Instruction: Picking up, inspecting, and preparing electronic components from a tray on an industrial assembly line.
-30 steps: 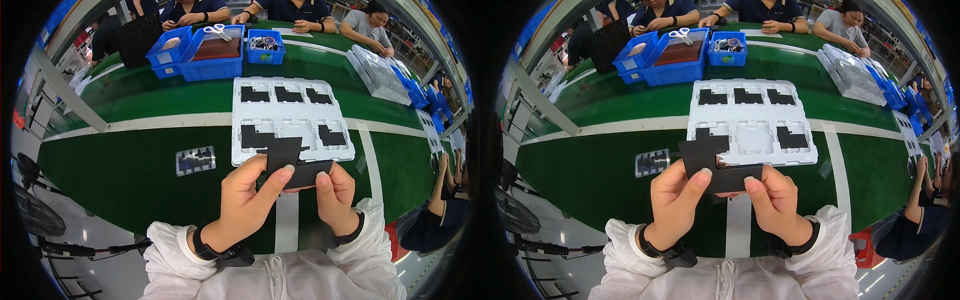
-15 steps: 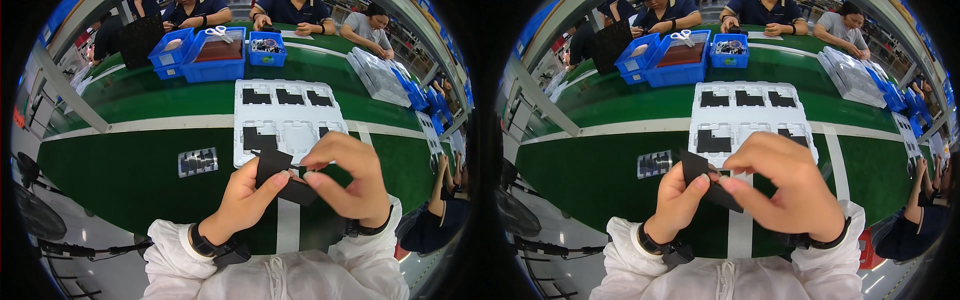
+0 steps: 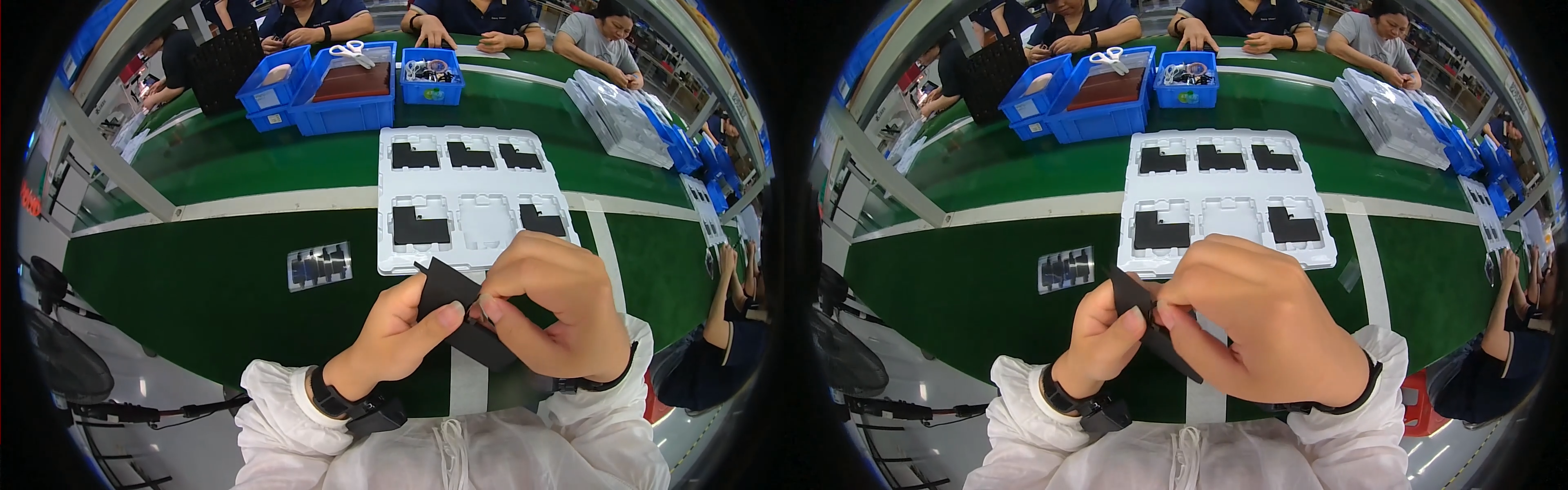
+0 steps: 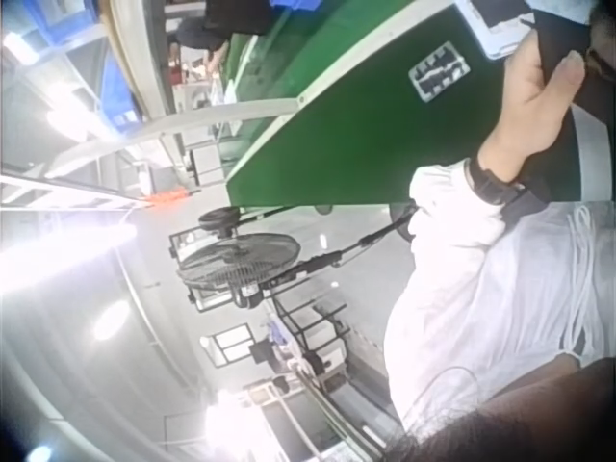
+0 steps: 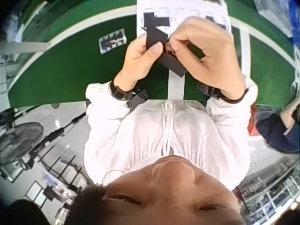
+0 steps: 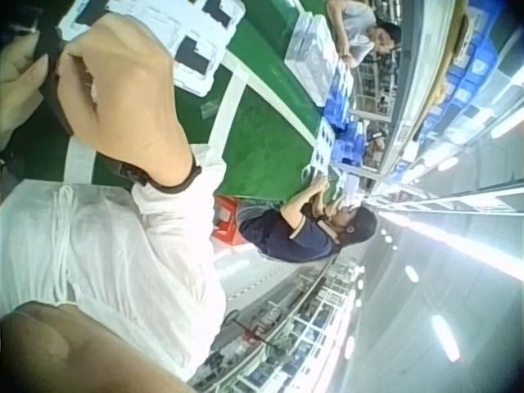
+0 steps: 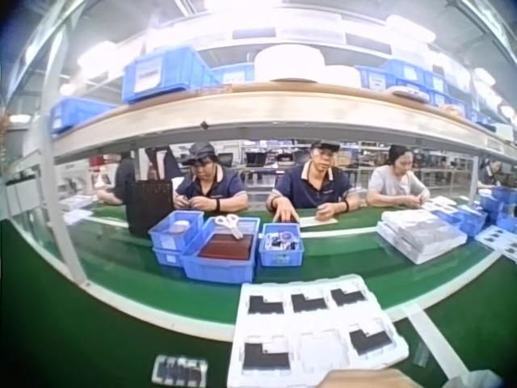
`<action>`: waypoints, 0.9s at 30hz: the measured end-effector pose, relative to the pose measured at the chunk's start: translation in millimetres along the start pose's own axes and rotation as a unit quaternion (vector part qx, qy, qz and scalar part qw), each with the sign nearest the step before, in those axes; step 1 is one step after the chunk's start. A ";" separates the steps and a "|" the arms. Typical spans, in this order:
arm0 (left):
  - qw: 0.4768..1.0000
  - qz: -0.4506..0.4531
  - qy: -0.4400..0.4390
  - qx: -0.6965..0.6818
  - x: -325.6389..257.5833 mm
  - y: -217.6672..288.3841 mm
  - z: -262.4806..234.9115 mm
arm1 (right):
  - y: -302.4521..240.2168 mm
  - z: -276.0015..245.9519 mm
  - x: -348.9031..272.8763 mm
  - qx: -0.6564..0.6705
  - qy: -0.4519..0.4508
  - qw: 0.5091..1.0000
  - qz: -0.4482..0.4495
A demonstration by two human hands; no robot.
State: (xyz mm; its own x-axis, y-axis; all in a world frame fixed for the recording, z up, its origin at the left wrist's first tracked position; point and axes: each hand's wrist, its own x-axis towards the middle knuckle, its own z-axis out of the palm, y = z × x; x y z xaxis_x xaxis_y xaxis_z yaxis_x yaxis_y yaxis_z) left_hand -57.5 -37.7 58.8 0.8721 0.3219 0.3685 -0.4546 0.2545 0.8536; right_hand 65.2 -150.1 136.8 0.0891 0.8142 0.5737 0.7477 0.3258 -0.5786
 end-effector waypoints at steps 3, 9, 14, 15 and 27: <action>1.000 -0.009 -0.018 -0.017 -1.6 -0.7 -2.0 | 0.2 1.1 1.5 0.020 -0.007 1.000 -0.013; 0.997 0.001 -0.071 -0.036 -1.5 3.5 -4.4 | -2.2 2.6 3.1 0.030 -0.017 0.999 -0.017; 0.988 -0.074 -0.114 -0.072 -4.1 5.1 -10.9 | 1.3 1.2 2.9 0.100 -0.054 0.993 -0.016; 0.988 -0.074 -0.114 -0.073 -3.6 4.0 -11.5 | 2.3 1.5 2.9 0.120 -0.068 0.990 -0.003; 0.977 0.049 -0.159 -0.134 8.2 -3.2 -8.9 | 7.1 -0.3 4.4 0.022 0.007 0.998 0.064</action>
State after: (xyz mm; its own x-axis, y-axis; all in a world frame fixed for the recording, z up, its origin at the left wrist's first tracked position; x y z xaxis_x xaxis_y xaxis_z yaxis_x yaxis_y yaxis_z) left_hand -50.6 -27.8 55.9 0.8146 0.0673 0.5760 -0.5326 0.4799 0.6972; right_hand 71.1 -144.4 135.4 0.1926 0.8437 0.5011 0.6996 0.2400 -0.6730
